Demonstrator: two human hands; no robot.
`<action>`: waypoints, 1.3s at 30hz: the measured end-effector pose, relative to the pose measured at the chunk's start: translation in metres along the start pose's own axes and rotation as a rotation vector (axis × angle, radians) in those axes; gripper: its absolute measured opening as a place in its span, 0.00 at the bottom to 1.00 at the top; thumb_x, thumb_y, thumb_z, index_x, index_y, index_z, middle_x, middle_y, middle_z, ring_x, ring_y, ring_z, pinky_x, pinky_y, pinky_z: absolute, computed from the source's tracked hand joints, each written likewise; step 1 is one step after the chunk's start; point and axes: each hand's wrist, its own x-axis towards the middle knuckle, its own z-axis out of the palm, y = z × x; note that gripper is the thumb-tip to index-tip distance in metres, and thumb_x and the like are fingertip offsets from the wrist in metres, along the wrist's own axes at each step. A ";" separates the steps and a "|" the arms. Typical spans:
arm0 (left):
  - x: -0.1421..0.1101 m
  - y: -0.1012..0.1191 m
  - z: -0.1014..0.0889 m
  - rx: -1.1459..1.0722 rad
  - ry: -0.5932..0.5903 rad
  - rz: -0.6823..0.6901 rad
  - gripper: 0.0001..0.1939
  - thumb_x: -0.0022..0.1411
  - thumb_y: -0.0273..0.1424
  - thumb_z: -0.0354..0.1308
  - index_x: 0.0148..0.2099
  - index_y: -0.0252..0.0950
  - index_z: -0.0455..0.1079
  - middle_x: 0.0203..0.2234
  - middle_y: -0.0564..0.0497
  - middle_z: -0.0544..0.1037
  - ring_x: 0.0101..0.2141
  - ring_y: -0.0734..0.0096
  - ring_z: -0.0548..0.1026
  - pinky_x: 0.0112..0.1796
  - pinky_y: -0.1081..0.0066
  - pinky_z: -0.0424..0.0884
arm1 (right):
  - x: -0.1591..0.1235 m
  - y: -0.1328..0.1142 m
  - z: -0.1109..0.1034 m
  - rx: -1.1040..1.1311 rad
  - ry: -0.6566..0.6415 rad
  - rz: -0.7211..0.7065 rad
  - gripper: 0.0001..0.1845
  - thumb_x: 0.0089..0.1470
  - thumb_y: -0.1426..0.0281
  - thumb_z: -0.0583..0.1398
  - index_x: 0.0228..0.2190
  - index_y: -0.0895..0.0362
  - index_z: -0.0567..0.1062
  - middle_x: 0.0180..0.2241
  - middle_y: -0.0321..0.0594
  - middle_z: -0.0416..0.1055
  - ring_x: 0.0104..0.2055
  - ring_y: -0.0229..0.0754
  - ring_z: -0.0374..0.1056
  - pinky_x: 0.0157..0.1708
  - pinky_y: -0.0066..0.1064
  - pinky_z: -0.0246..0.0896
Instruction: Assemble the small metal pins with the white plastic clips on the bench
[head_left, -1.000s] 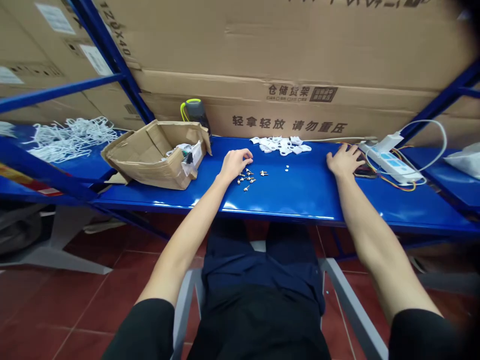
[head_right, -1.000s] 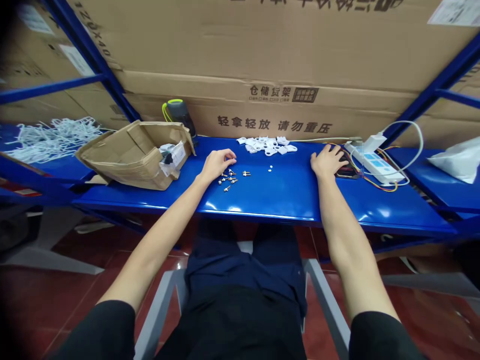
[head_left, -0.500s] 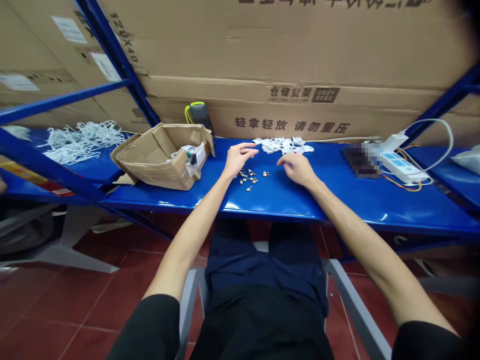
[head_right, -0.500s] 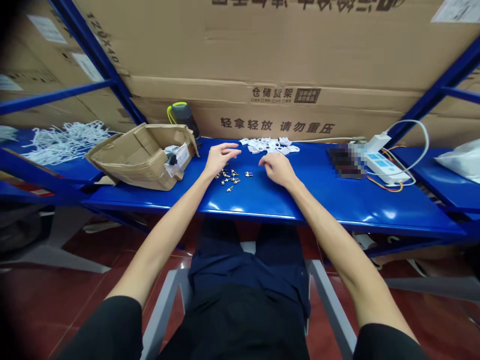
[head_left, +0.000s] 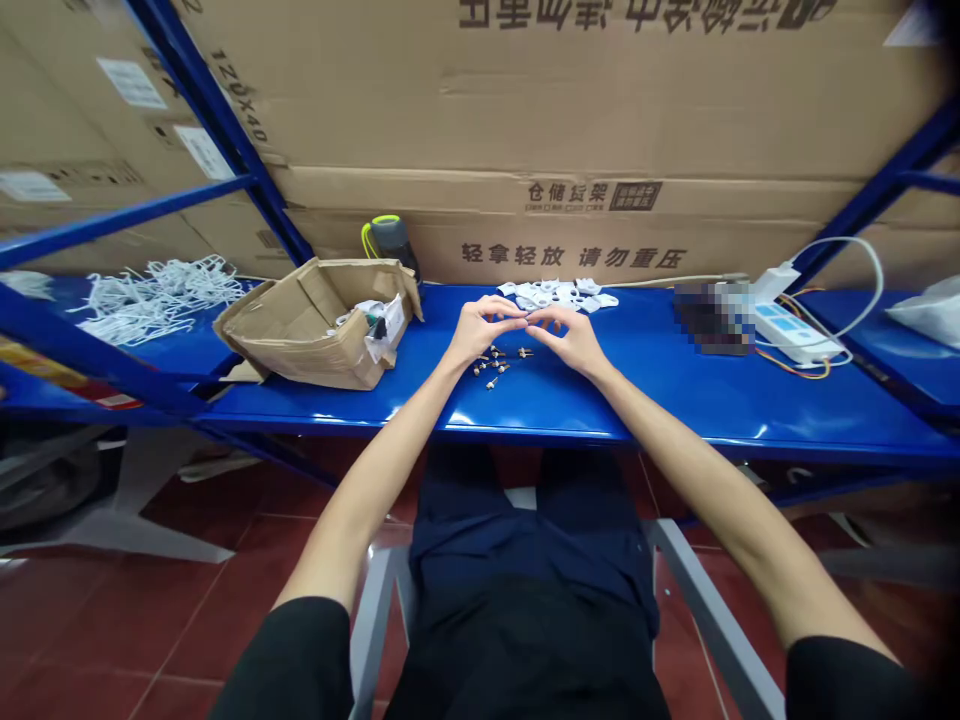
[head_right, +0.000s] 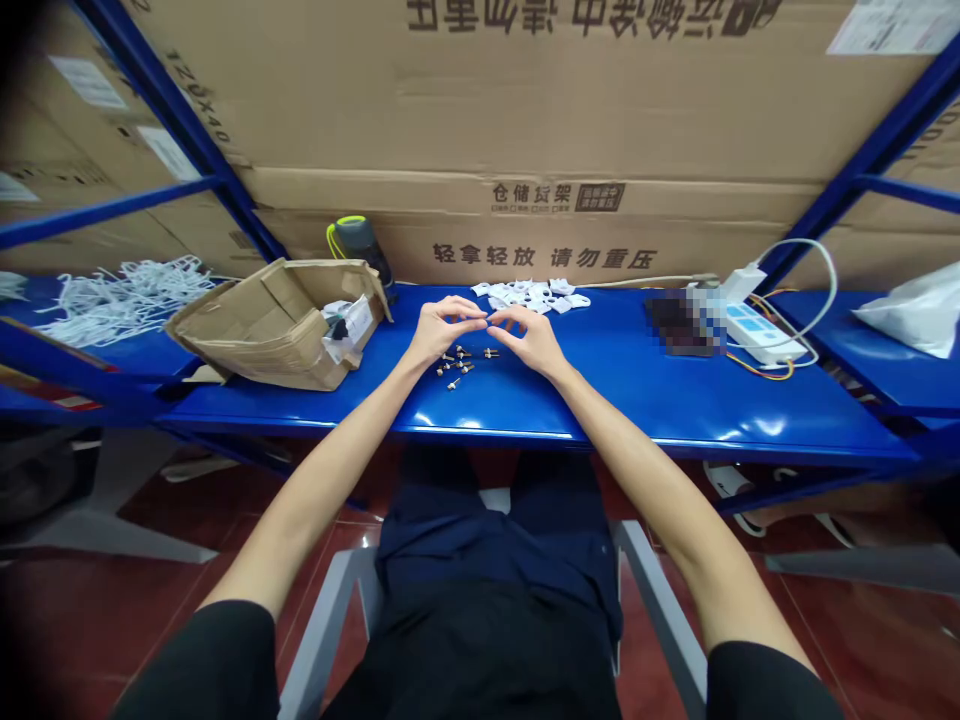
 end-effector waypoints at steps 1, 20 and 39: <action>-0.001 0.001 0.002 0.011 -0.027 0.012 0.17 0.59 0.49 0.77 0.38 0.41 0.88 0.39 0.45 0.88 0.44 0.57 0.81 0.47 0.59 0.75 | -0.002 0.000 -0.001 -0.012 -0.004 0.002 0.22 0.66 0.46 0.63 0.41 0.51 0.84 0.43 0.44 0.84 0.41 0.51 0.77 0.45 0.45 0.73; -0.008 -0.001 0.001 0.243 -0.156 0.053 0.13 0.72 0.44 0.68 0.43 0.43 0.88 0.39 0.49 0.89 0.40 0.60 0.81 0.48 0.61 0.74 | -0.007 0.008 -0.012 -0.381 -0.060 -0.109 0.16 0.72 0.58 0.59 0.39 0.49 0.84 0.43 0.46 0.84 0.49 0.56 0.77 0.55 0.51 0.66; -0.010 -0.003 -0.002 0.377 -0.211 0.106 0.08 0.73 0.38 0.67 0.49 0.44 0.86 0.45 0.49 0.88 0.47 0.58 0.80 0.52 0.61 0.72 | -0.007 0.010 -0.012 -0.343 -0.089 -0.069 0.17 0.72 0.54 0.59 0.42 0.48 0.85 0.45 0.45 0.84 0.51 0.56 0.76 0.57 0.49 0.67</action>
